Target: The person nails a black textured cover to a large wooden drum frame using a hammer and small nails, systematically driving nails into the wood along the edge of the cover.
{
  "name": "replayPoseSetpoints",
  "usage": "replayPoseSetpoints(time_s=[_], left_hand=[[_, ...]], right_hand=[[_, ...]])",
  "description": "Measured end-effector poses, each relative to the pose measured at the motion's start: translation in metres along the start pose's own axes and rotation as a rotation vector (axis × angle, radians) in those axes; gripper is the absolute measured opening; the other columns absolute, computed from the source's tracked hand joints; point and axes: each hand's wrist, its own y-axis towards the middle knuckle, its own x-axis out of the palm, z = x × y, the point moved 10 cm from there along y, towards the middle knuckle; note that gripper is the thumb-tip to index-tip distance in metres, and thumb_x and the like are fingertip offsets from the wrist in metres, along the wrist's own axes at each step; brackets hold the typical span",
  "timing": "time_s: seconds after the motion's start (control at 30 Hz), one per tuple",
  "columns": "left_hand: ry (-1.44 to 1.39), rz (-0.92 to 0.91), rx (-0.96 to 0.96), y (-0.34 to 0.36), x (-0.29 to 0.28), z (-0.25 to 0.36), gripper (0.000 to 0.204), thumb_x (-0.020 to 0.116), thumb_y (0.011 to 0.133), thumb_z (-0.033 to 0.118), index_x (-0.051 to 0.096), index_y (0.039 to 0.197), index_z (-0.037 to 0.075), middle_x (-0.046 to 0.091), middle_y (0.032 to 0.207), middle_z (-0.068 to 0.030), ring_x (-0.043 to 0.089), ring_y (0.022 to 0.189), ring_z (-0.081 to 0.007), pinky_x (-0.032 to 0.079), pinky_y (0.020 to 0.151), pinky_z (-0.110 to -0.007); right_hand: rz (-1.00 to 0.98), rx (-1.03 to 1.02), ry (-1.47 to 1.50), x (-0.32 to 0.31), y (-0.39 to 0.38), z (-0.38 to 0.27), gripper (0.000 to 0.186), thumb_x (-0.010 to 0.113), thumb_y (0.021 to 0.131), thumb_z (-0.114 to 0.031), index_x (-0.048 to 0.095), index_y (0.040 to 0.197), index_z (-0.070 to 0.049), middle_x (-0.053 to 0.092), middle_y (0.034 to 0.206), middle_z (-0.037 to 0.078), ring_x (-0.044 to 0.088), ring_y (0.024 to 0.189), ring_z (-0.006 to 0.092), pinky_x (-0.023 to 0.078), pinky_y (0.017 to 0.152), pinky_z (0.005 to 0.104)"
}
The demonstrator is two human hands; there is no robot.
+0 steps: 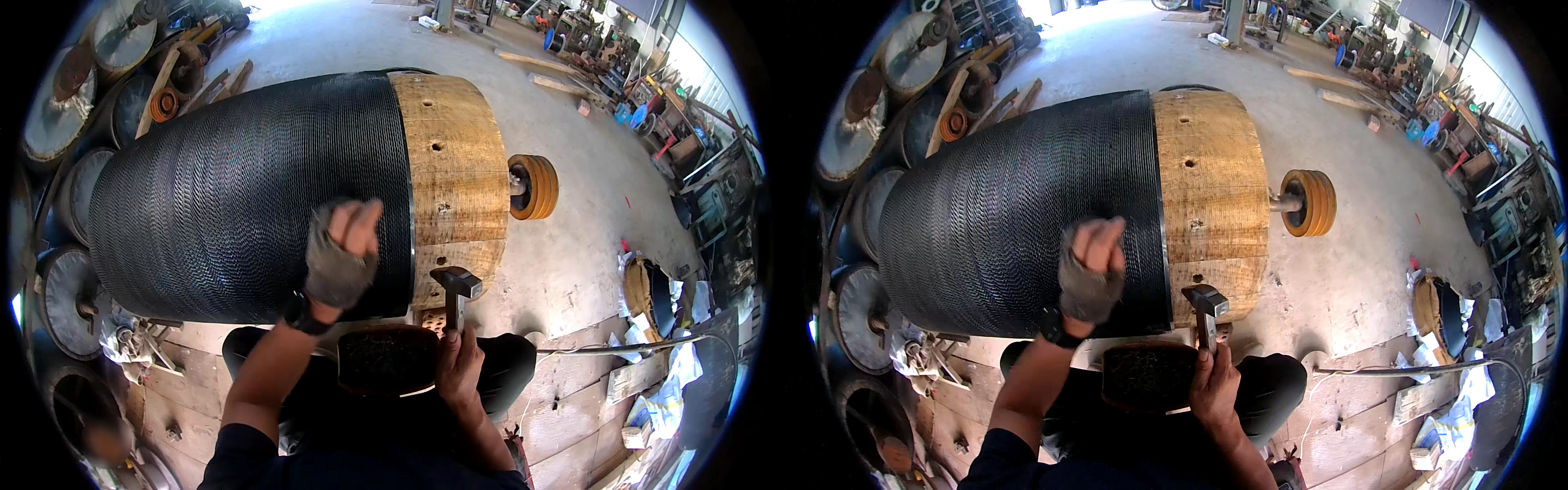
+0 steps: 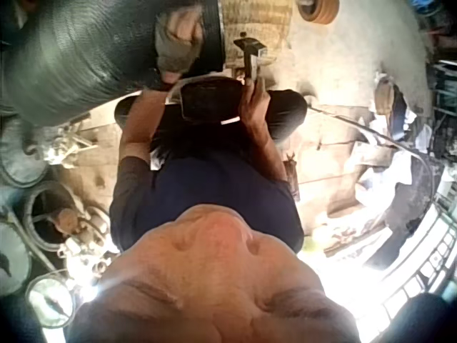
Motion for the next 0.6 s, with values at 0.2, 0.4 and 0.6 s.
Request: replayPoseSetpoints(time_s=[0.2, 0.4, 0.6], left_hand=[[-0.276, -0.104, -0.128, -0.059, 0.036, 0.032, 0.045, 0.063, 0.091, -0.001, 0.055, 0.135, 0.004, 0.067, 0.106, -0.0145, 0.066, 0.089, -0.0305, 0.052, 0.082, -0.044], [-0.221, -0.19, -0.133, -0.043, 0.04, 0.032, 0.049, 0.065, 0.09, 0.001, 0.053, 0.137, 0.004, 0.068, 0.102, -0.0128, 0.065, 0.087, -0.0295, 0.05, 0.086, -0.046], [-0.18, -0.201, -0.226, -0.028, 0.049, 0.032, 0.057, 0.071, 0.086, 0.006, 0.05, 0.14, 0.004, 0.064, 0.092, -0.0094, 0.064, 0.082, -0.0278, 0.049, 0.081, -0.045]], right_hand=[[-0.027, 0.0, -0.019, 0.003, 0.003, 0.002, 0.018, 0.049, 0.105, -0.017, 0.051, 0.108, 0.001, 0.053, 0.065, 0.023, 0.056, 0.056, 0.0441, 0.042, 0.05, 0.0468], [-0.036, 0.021, -0.002, 0.007, 0.009, 0.009, 0.018, 0.05, 0.105, -0.017, 0.05, 0.104, 0.0, 0.053, 0.065, 0.023, 0.056, 0.057, 0.0444, 0.041, 0.05, 0.0468], [0.01, -0.053, -0.012, 0.008, 0.018, -0.008, 0.018, 0.053, 0.104, -0.016, 0.05, 0.107, 0.001, 0.057, 0.069, 0.023, 0.06, 0.061, 0.0456, 0.046, 0.053, 0.0442]])
